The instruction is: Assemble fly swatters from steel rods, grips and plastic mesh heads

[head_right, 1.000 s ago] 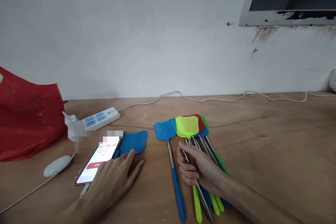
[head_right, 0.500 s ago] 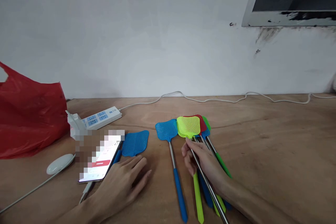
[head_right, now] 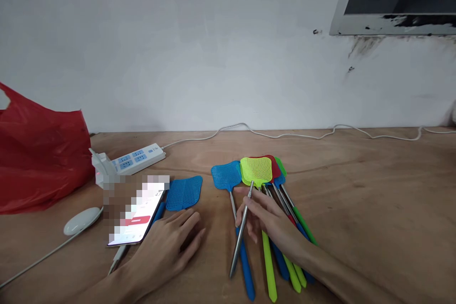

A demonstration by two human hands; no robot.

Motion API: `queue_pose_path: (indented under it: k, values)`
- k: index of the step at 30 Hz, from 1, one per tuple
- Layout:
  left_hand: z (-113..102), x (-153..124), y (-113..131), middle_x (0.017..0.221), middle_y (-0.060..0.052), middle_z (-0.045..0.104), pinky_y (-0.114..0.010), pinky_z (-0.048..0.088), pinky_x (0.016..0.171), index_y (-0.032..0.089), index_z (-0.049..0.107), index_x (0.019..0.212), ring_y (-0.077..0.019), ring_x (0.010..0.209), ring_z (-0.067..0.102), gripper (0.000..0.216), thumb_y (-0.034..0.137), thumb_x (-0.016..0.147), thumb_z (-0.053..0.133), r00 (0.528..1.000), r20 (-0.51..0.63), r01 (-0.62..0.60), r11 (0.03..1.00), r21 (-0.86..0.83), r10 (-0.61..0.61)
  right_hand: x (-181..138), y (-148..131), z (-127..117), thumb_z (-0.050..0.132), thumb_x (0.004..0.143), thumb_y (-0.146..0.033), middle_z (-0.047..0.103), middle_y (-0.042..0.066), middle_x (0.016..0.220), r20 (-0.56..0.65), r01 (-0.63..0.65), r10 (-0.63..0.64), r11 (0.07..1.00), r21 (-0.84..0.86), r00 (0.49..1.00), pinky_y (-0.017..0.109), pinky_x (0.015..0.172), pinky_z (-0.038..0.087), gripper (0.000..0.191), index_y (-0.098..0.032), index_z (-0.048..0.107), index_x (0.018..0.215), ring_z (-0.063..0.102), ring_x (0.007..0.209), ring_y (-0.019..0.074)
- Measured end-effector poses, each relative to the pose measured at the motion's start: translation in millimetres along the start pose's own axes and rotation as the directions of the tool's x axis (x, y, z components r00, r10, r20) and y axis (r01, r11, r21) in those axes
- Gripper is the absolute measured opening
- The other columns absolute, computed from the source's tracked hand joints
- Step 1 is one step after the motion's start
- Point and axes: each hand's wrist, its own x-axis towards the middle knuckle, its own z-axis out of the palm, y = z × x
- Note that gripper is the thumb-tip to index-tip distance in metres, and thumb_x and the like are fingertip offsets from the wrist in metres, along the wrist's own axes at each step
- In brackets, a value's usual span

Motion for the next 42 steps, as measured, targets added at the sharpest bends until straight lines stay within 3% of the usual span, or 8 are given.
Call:
queue_pose_path:
  k: [4, 8, 10, 18, 24, 30, 36, 42]
  values:
    - [2.5, 0.9, -0.7, 0.085, -0.004, 0.064, -0.035, 0.044, 0.061, 0.021, 0.051, 0.085, -0.0243, 0.073, 0.063, 0.019, 0.022, 0.100, 0.039, 1.000, 0.026, 0.013, 1.000, -0.004, -0.013, -1.5, -0.3, 3.5, 0.069, 0.086, -0.049, 0.072, 0.005, 0.082, 0.044, 0.031, -0.022, 0.975, -0.220, 0.999, 0.025, 0.046, 0.043, 0.071, -0.017, 0.040, 0.143, 0.053, 0.056, 0.0133]
    - [3.6, 1.3, -1.3, 0.084, -0.004, 0.063, -0.035, 0.044, 0.062, 0.021, 0.050, 0.084, -0.0238, 0.073, 0.063, 0.020, 0.020, 0.100, 0.038, 0.999, 0.044, 0.025, 1.000, -0.017, -0.024, -4.8, 1.6, 3.2, 0.069, 0.088, -0.041, 0.072, 0.000, 0.073, -0.058, 0.104, -0.143, 0.893, -0.438, 0.988, 0.032, 0.065, 0.046, 0.087, -0.019, 0.019, 0.156, 0.060, 0.067, 0.0180]
    - [3.7, 1.7, -1.7, 0.084, -0.004, 0.063, -0.035, 0.043, 0.063, 0.021, 0.050, 0.084, -0.0238, 0.073, 0.063, 0.020, 0.020, 0.100, 0.039, 0.998, 0.048, 0.030, 0.999, -0.027, -0.029, -5.8, 2.6, 2.7, 0.069, 0.087, -0.041, 0.070, -0.002, 0.069, -0.065, 0.125, -0.182, 0.855, -0.503, 0.981, 0.032, 0.065, 0.045, 0.092, -0.020, 0.015, 0.158, 0.059, 0.066, 0.0184]
    - [4.3, 2.8, -4.9, 0.085, -0.004, 0.063, -0.034, 0.043, 0.063, 0.021, 0.048, 0.083, -0.0234, 0.074, 0.063, 0.020, 0.023, 0.099, 0.038, 0.998, 0.048, 0.045, 0.994, -0.101, -0.040, -4.8, 2.7, -1.6, 0.057, 0.093, -0.043, 0.078, 0.007, 0.102, -0.021, 0.186, -0.245, 0.784, -0.592, 0.969, 0.033, 0.062, 0.048, 0.063, -0.025, 0.037, 0.151, 0.064, 0.071, 0.0203]
    - [3.1, 2.5, -6.0, 0.084, -0.003, 0.063, -0.032, 0.043, 0.063, 0.021, 0.046, 0.082, -0.0213, 0.073, 0.062, 0.019, 0.021, 0.099, 0.036, 0.999, 0.013, 0.033, 0.986, -0.161, -0.031, -2.7, 1.5, -7.8, 0.051, 0.097, -0.034, 0.076, 0.003, 0.088, 0.043, 0.276, -0.383, 0.579, -0.767, 0.923, 0.031, 0.055, 0.042, 0.027, -0.025, 0.063, 0.119, 0.060, 0.063, 0.0180]
    - [-0.1, 0.5, -4.5, 0.089, -0.004, 0.062, -0.032, 0.045, 0.064, 0.021, 0.050, 0.089, -0.0215, 0.076, 0.062, 0.013, 0.022, 0.099, 0.040, 0.999, -0.006, -0.033, 0.977, -0.209, 0.033, -0.8, 6.8, -13.2, 0.051, 0.096, -0.023, 0.069, 0.002, 0.084, 0.101, 0.295, -0.464, 0.368, -0.882, 0.880, 0.033, 0.067, 0.046, 0.017, -0.023, 0.067, 0.102, 0.063, 0.073, 0.0188]
    - [-0.4, 1.1, -6.0, 0.114, -0.008, 0.061, -0.044, 0.051, 0.086, 0.023, 0.052, 0.122, -0.0272, 0.101, 0.061, 0.025, 0.020, 0.098, 0.047, 0.996, -0.007, -0.088, 0.975, -0.206, 0.088, 0.7, 6.1, -16.4, 0.051, 0.095, -0.017, 0.066, 0.003, 0.084, 0.164, 0.305, -0.506, 0.209, -0.929, 0.847, 0.033, 0.068, 0.046, 0.016, -0.022, 0.066, 0.097, 0.063, 0.076, 0.0200]
    - [-1.7, 0.8, -7.5, 0.147, -0.007, 0.051, -0.049, 0.046, 0.106, 0.025, 0.045, 0.141, -0.0291, 0.130, 0.052, 0.045, 0.024, 0.097, 0.052, 0.993, 0.011, -0.116, 0.973, -0.201, 0.120, 1.6, 7.4, -19.2, 0.050, 0.094, -0.017, 0.067, 0.004, 0.086, 0.169, 0.280, -0.491, 0.160, -0.947, 0.854, 0.032, 0.069, 0.046, 0.015, -0.022, 0.063, 0.095, 0.064, 0.077, 0.0197]
